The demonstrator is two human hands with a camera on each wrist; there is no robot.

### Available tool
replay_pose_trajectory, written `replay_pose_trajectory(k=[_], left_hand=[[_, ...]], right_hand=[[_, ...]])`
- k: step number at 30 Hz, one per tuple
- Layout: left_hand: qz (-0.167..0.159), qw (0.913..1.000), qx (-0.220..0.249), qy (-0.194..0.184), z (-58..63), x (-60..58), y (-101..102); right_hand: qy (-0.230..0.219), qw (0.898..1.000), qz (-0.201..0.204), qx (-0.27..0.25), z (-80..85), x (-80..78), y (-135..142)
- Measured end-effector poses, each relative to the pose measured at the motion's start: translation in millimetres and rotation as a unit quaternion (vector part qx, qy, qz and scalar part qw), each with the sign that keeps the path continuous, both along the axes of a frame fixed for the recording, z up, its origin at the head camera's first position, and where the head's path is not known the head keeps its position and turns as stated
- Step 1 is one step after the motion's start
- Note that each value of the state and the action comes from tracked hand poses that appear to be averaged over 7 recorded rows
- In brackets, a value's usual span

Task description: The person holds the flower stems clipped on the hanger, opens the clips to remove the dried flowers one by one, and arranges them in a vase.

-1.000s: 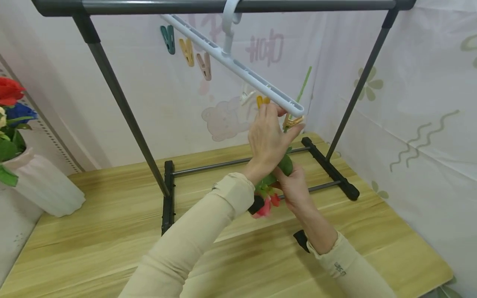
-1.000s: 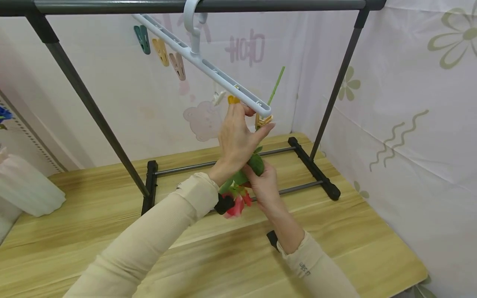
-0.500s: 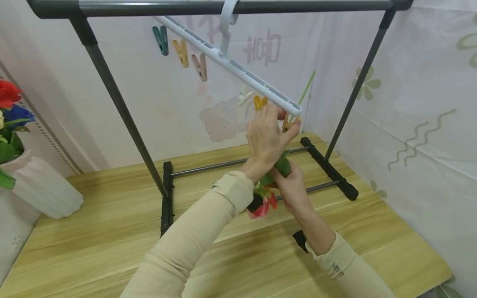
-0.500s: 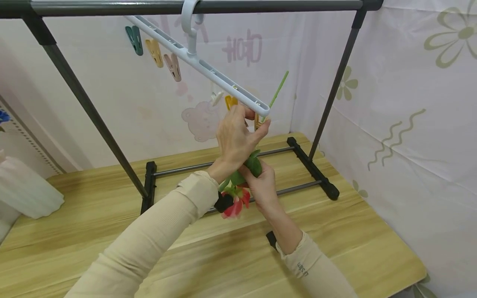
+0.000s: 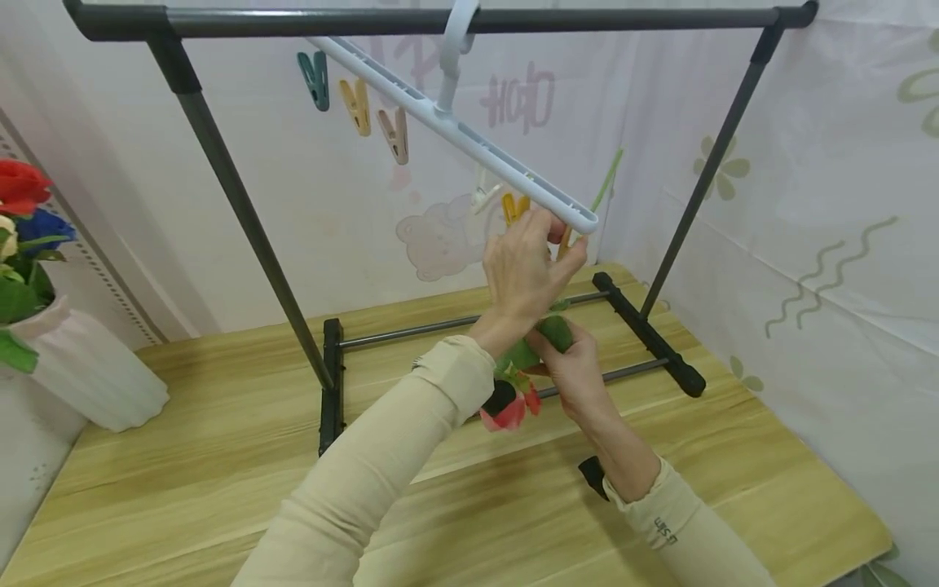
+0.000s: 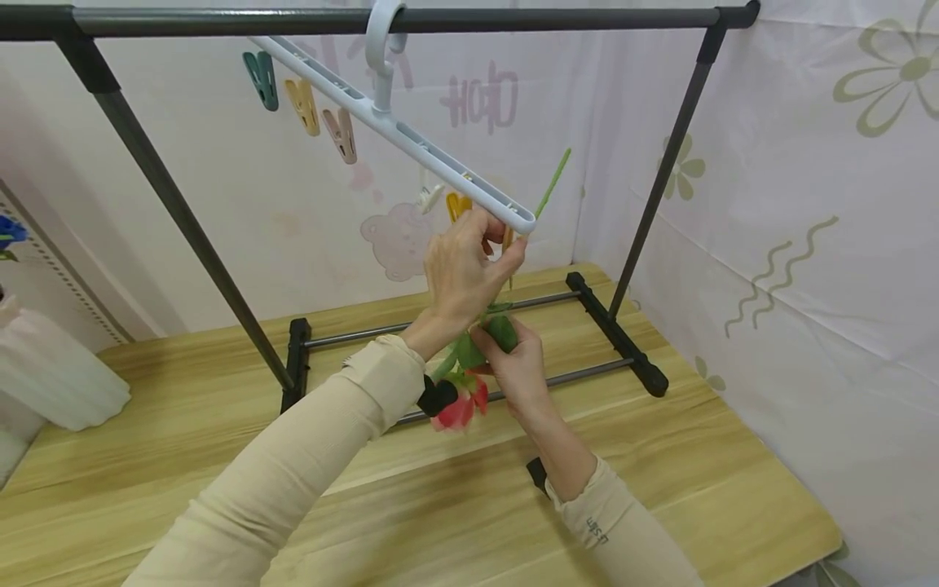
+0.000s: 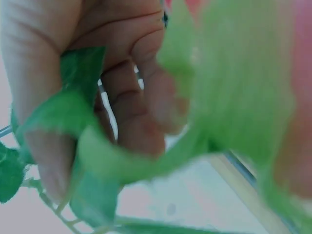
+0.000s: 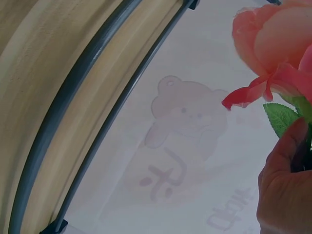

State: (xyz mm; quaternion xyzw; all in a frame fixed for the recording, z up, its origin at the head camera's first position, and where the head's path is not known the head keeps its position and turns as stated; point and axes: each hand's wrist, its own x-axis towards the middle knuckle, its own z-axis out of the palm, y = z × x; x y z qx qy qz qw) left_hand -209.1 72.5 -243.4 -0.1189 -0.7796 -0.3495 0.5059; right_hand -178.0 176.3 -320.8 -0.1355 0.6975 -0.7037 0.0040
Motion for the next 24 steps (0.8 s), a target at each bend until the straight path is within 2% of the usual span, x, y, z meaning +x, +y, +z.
replay_pose_trajectory(k=[3, 10, 15, 19, 24], left_hand=[[-0.005, 1.0000, -0.002, -0.004, 0.0, -0.2, -1.9], [-0.012, 0.9989, -0.014, -0.043, 2.7, 1.0, -4.9], [-0.018, 0.9981, -0.031, -0.050, 3.7, 1.1, -6.5], [-0.027, 0.9977, -0.039, -0.048, 2.9, 1.5, -8.2], [-0.055, 0.9957, -0.054, -0.052, -0.5, 4.6, -13.4]], right_hand=[[-0.007, 1.000, 0.002, 0.007, -2.1, -0.6, 2.2], [0.000, 0.998, 0.010, 0.054, -9.0, 2.2, 15.8], [0.008, 0.996, 0.021, 0.084, -12.6, 6.7, 27.5], [0.016, 0.992, 0.041, 0.118, -13.3, 10.3, 37.6], [0.027, 0.984, 0.083, 0.153, -15.2, 14.2, 48.7]])
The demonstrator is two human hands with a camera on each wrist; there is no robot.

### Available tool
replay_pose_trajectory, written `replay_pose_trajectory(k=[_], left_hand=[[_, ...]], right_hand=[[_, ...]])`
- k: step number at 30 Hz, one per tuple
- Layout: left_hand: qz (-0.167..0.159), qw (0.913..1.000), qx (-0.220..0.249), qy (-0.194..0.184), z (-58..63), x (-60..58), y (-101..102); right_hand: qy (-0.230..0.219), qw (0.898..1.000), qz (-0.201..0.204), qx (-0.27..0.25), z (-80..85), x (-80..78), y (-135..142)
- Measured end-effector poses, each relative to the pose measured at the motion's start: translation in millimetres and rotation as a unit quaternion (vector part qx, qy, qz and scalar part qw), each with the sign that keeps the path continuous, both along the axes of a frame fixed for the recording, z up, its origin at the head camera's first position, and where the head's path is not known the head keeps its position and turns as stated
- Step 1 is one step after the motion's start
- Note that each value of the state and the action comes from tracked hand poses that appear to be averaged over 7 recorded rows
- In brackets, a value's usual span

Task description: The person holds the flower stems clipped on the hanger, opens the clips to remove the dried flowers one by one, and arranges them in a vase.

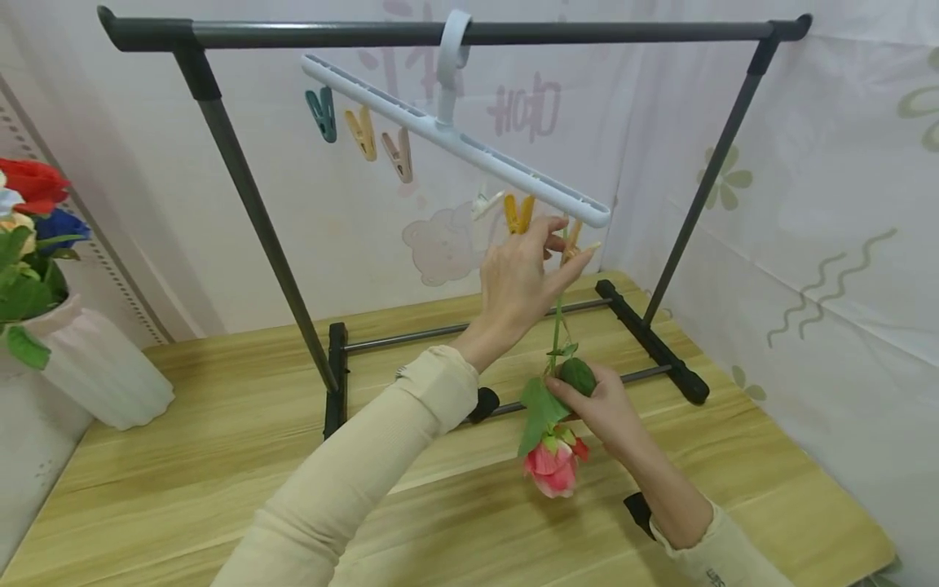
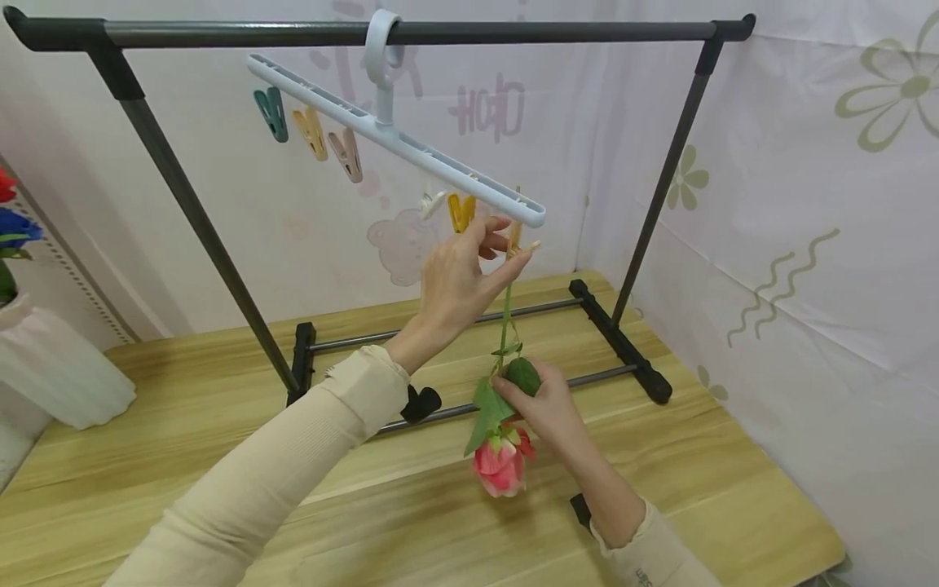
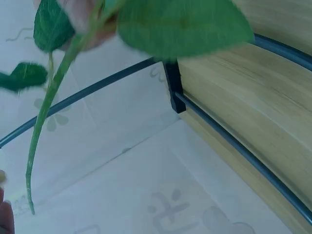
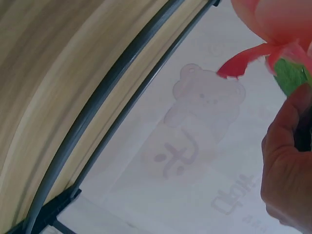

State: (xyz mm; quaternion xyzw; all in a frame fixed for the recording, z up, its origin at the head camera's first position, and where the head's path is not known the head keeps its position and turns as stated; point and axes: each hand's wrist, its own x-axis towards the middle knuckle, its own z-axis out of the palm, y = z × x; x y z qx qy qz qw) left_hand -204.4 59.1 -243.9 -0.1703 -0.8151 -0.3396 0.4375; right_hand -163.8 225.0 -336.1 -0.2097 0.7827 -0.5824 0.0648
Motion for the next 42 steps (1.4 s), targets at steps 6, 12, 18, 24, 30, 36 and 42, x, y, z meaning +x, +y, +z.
replay_pose_trajectory(k=[6, 12, 18, 24, 30, 36, 42], left_hand=[[-0.038, 0.9948, -0.093, -0.008, -13.7, 10.6, -16.1], [-0.029, 0.9546, -0.294, 0.035, -34.8, 23.2, -33.0], [-0.034, 0.9256, -0.376, 0.034, -51.7, 41.1, -48.9], [-0.057, 0.9340, -0.348, 0.060, -66.5, 58.5, -62.7], [-0.048, 0.9495, -0.296, 0.092, -76.2, 72.3, -74.1], [-0.055, 0.9646, -0.243, 0.085, -82.3, 82.4, -91.6], [-0.045, 0.9821, -0.172, 0.064, -89.5, 94.5, -116.0]], right_hand=[[0.012, 0.999, 0.037, 0.035, -1.4, 5.7, 6.7], [0.034, 0.995, 0.039, 0.081, -1.1, 10.1, 12.9], [0.064, 0.991, 0.042, 0.109, 1.8, 16.0, 22.1], [0.121, 0.980, 0.052, 0.149, 9.6, 24.7, 24.3], [0.234, 0.955, 0.059, 0.174, 16.7, 30.0, 15.8], [0.317, 0.933, 0.048, 0.163, 25.3, 31.8, 6.9], [0.360, 0.920, 0.022, 0.153, 33.6, 32.4, 4.3]])
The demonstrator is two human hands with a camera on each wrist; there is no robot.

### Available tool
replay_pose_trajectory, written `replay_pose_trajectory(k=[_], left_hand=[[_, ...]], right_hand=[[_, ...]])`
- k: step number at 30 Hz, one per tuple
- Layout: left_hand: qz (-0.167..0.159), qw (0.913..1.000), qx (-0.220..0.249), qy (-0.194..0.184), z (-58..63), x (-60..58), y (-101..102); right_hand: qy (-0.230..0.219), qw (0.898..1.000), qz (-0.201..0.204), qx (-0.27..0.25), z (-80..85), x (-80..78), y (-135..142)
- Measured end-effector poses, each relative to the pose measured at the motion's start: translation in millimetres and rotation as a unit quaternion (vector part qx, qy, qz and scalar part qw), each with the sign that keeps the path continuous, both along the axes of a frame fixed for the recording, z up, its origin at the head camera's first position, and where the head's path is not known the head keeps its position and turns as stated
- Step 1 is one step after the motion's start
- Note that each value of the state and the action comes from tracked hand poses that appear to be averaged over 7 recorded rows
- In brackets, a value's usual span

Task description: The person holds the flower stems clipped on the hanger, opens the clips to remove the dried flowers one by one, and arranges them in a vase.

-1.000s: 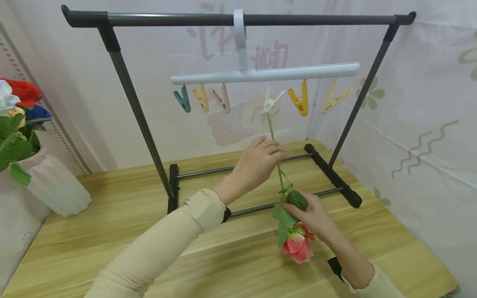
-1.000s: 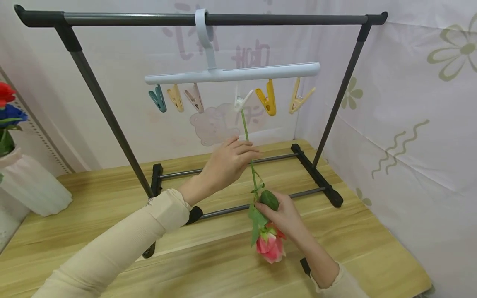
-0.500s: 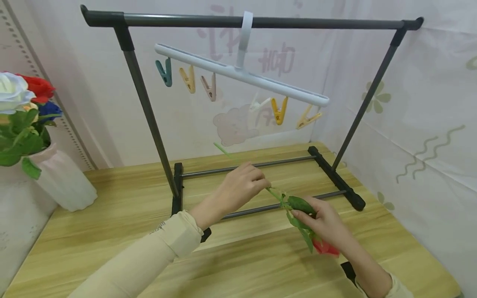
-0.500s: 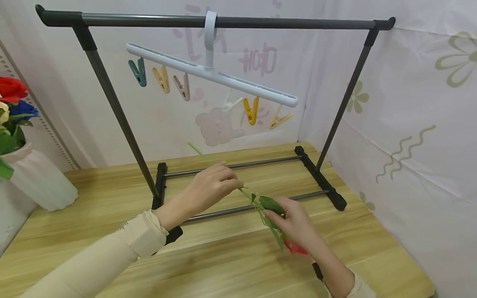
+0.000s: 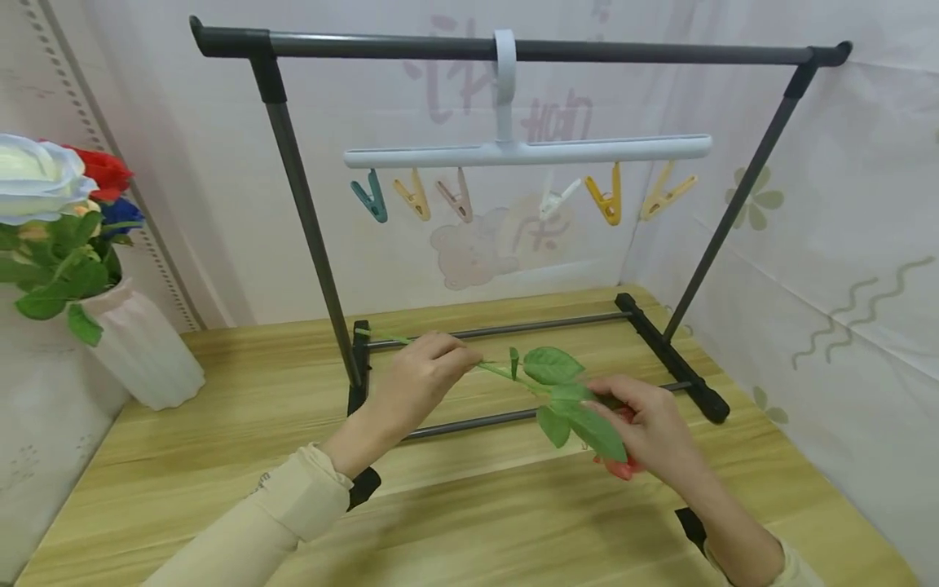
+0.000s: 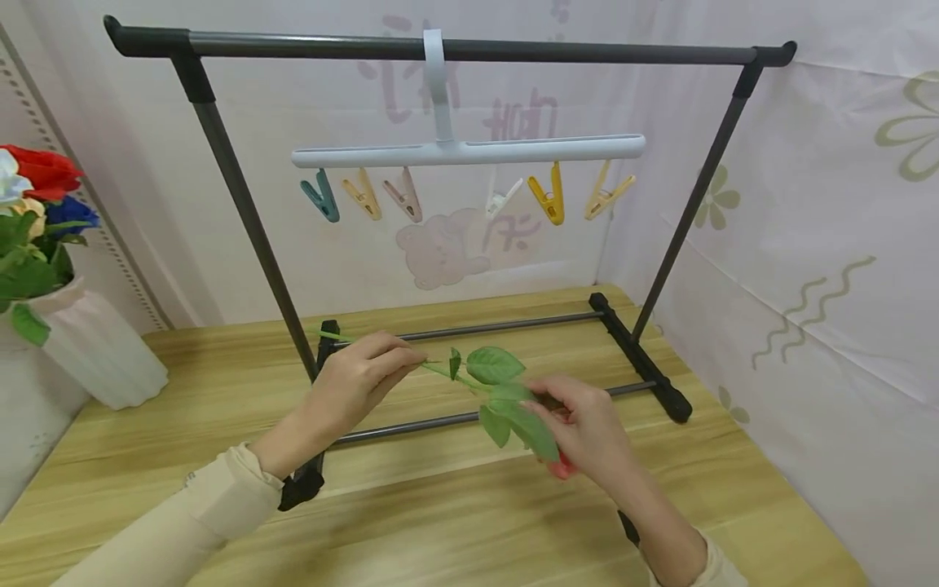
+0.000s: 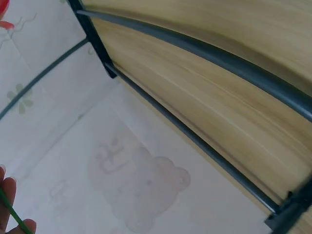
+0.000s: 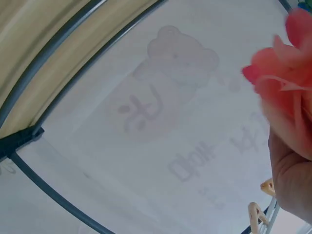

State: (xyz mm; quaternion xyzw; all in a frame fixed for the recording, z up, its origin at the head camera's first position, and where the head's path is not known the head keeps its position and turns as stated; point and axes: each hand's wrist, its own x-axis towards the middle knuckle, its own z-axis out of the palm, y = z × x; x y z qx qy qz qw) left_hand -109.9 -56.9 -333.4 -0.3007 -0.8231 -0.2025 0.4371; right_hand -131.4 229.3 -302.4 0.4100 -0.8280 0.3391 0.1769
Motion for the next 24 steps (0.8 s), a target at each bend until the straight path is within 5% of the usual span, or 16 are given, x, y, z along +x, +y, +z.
replay_pose_trajectory(k=[11, 18, 24], left_hand=[[0.044, 0.9976, 0.047, 0.026, -10.6, 29.4, -38.9], [0.065, 0.9944, 0.084, 0.000, -19.5, 46.5, -63.2], [0.099, 0.9823, 0.157, 0.027, -30.5, 60.7, -100.1]], right_hand=[[-0.013, 0.999, 0.026, -0.028, 6.6, 2.0, -10.1], [-0.004, 0.998, 0.029, -0.063, 9.7, 3.3, -11.8], [-0.030, 0.995, 0.043, -0.089, 7.5, -1.4, -11.3]])
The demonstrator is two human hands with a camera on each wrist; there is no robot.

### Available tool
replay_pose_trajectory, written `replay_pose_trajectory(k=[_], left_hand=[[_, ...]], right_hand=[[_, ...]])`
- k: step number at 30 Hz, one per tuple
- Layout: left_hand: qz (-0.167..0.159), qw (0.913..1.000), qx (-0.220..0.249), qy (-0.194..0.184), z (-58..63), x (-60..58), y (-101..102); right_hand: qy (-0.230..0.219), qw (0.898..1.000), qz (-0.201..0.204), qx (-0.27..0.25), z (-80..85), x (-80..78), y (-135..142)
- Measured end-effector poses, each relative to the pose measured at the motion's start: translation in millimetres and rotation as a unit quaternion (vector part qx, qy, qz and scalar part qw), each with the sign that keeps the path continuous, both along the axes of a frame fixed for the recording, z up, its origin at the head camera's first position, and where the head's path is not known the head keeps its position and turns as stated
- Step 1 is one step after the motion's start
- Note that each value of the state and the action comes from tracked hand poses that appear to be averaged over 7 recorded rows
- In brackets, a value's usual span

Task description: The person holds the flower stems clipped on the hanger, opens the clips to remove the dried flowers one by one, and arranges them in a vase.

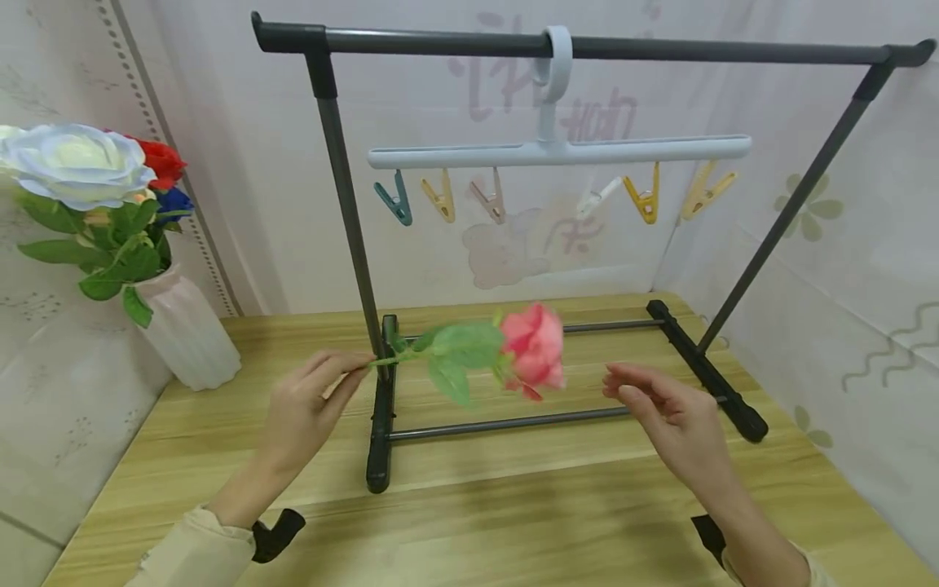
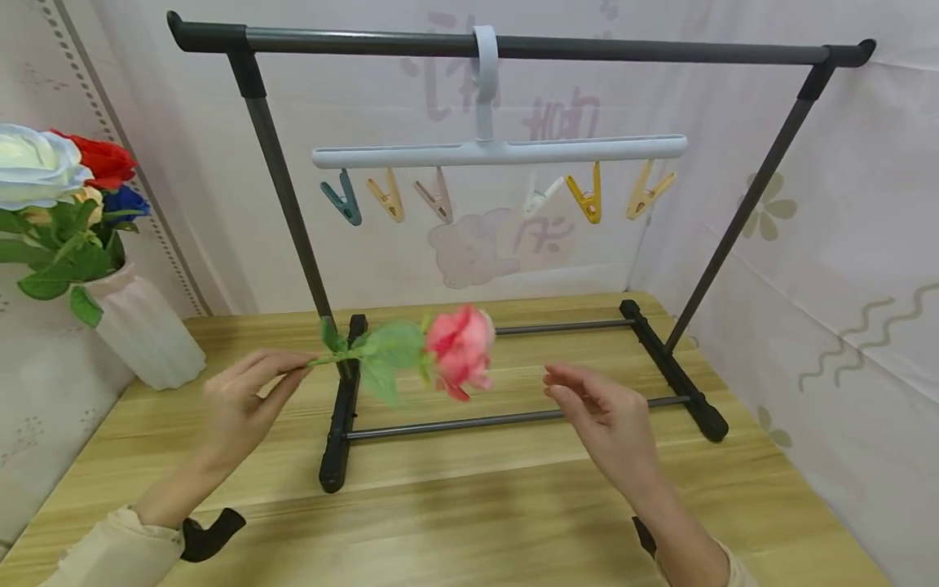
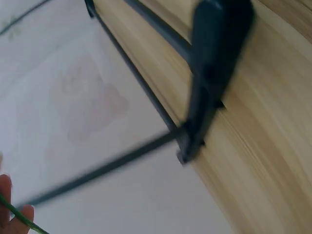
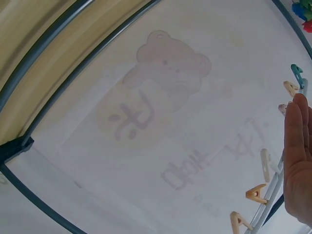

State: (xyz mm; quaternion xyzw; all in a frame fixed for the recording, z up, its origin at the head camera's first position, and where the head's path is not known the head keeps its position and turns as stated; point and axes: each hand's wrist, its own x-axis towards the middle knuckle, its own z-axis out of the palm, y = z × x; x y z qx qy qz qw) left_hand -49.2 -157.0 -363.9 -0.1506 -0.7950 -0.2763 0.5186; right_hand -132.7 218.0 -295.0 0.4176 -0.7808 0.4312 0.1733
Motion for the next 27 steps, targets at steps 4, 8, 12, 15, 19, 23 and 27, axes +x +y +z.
replay_pose_trajectory(k=[4, 8, 12, 15, 19, 23, 27], left_hand=[[0.023, 0.9969, 0.064, 0.040, -0.1, 6.6, -29.2], [0.046, 0.9866, 0.155, 0.024, 8.7, 15.3, -55.7], [0.067, 0.9609, 0.269, 0.002, 28.9, 18.6, -83.2], [0.087, 0.9354, 0.342, 0.011, 51.4, 15.6, -107.4], [0.140, 0.9124, 0.384, 0.029, 81.5, 5.3, -137.4], [0.140, 0.8949, 0.423, 0.025, 102.7, -6.8, -159.4], [0.139, 0.8851, 0.444, 0.003, 111.4, -16.3, -177.6]], right_hand=[[0.000, 1.000, -0.011, -0.007, -2.4, -4.0, 3.6], [0.002, 1.000, -0.025, -0.005, -4.8, -8.0, 8.0], [-0.004, 0.999, -0.031, -0.005, -6.6, -12.2, 13.0], [-0.003, 0.999, -0.039, -0.005, -8.3, -15.0, 15.9], [-0.006, 0.999, -0.046, -0.005, -10.8, -17.8, 18.9], [-0.013, 0.999, -0.051, -0.004, -13.0, -19.0, 21.7], [-0.015, 0.998, -0.066, 0.000, -14.9, -19.5, 25.7]])
